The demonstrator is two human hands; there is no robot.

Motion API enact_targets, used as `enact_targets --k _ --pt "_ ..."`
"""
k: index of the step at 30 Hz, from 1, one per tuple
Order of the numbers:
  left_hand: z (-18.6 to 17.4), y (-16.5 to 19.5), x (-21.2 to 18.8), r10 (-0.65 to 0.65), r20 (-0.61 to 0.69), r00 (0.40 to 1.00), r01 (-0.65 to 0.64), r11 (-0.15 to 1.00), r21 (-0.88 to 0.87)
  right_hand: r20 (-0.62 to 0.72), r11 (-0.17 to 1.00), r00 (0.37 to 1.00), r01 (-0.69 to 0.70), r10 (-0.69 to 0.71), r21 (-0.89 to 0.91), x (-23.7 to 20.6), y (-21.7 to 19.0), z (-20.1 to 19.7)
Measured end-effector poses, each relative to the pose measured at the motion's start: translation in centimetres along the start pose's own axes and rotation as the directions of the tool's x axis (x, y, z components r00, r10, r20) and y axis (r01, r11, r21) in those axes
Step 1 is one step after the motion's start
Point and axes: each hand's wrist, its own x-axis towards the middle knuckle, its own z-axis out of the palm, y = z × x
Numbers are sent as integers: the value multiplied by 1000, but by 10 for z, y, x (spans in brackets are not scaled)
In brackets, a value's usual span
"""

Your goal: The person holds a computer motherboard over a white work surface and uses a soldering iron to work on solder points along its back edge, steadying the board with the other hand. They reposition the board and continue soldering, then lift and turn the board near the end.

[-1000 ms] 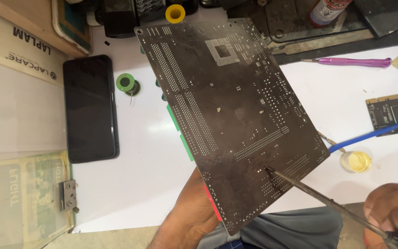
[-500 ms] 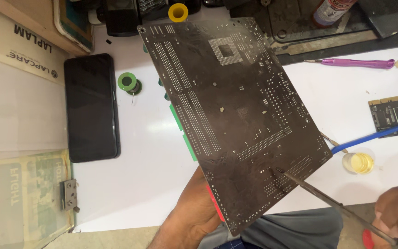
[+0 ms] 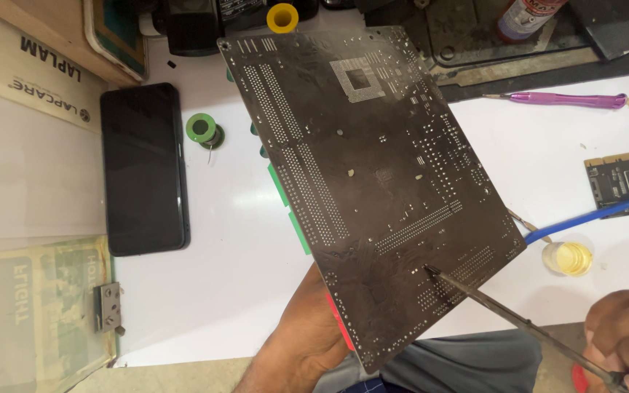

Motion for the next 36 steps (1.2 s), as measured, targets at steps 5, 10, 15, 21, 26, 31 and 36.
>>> enact_targets --k 5,10,15,21,26,31,36 --pt "-2 0 1 -16 -18 1000 17 1000 17 -135 987 979 151 -156 -48 -11 10 12" --pt "-1 -1 1 0 -16 1000 0 1000 29 42 993 992 116 -115 -37 16 -5 -7" --pt "-3 -4 1 14 -35 999 -14 1000 20 28 997 999 21 -19 -74 34 -20 0" --pt "-7 -8 1 9 -42 999 -10 1000 -11 72 996 997 40 -35 -76 27 -18 -2" --pt "-7 -9 2 8 -74 997 -6 1000 28 8 987 1000 18 -17 -159 37 -21 1" --pt "-7 -8 1 -22 -136 991 26 999 29 97 995 995 14 -4 -100 49 -28 -1" --pt "-7 -6 0 -31 -109 994 32 999 10 138 992 989 -34 51 -124 52 -31 -3"
